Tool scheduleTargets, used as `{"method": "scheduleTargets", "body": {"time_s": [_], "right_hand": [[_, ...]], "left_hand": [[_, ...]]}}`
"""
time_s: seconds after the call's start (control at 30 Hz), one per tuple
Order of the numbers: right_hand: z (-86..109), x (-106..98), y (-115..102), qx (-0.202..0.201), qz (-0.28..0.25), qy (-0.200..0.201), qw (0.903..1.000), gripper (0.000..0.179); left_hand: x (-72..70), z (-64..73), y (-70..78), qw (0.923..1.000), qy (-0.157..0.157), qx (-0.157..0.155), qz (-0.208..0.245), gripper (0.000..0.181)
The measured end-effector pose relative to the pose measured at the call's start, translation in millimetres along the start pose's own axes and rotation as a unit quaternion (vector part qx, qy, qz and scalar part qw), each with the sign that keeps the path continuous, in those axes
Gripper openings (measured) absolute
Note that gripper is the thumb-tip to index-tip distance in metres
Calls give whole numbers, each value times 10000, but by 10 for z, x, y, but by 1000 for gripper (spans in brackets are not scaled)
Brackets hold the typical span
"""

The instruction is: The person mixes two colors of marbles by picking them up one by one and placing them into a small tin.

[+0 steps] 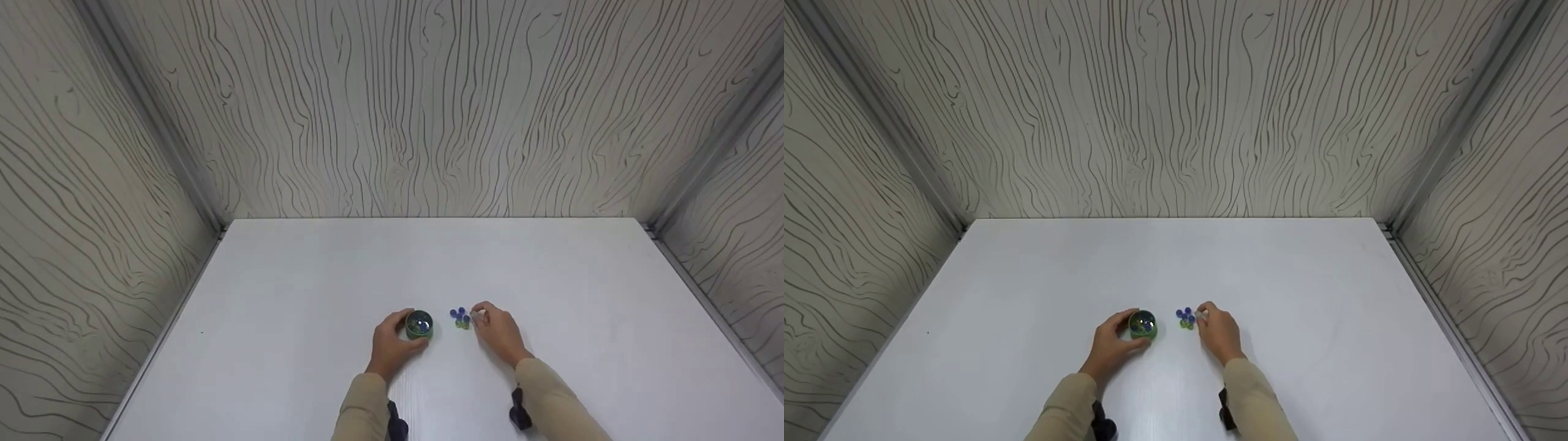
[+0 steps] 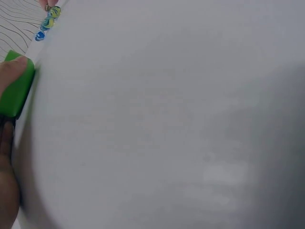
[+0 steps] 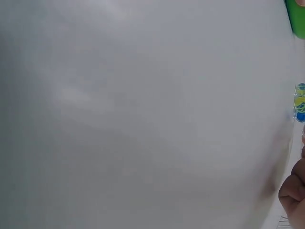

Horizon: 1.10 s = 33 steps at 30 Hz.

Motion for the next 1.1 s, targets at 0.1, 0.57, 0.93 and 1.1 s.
{"method": "scheduleTargets", "body": {"time_s": [0.1, 0.57, 0.93, 1.1], "right_hand": [[6, -16, -14, 15, 128, 66, 9999, 17], [49, -68, -83, 83, 69, 89, 9999, 17], [89, -63, -128, 31, -49, 31, 10000, 16], [99, -59, -149, -8, -41, 57, 10000, 16]], "left_hand": [[-9, -6, 15, 10000, -21, -22, 36, 62], [-21, -1, 16, 9999, -68, -80, 43, 62], [2, 3, 3, 9998, -119, -149, 102, 63], [9, 0, -10, 9999, -98, -101, 92, 63]]}}
Point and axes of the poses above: each hand's wrist, its own z-axis away from the middle knuckle, its own x-axis out of the palm, y = z × x, the point moved 3 cm from there along -z, towards the middle knuckle, and after that the axes turned 9 degrees about -z, right-handed, at the moved point
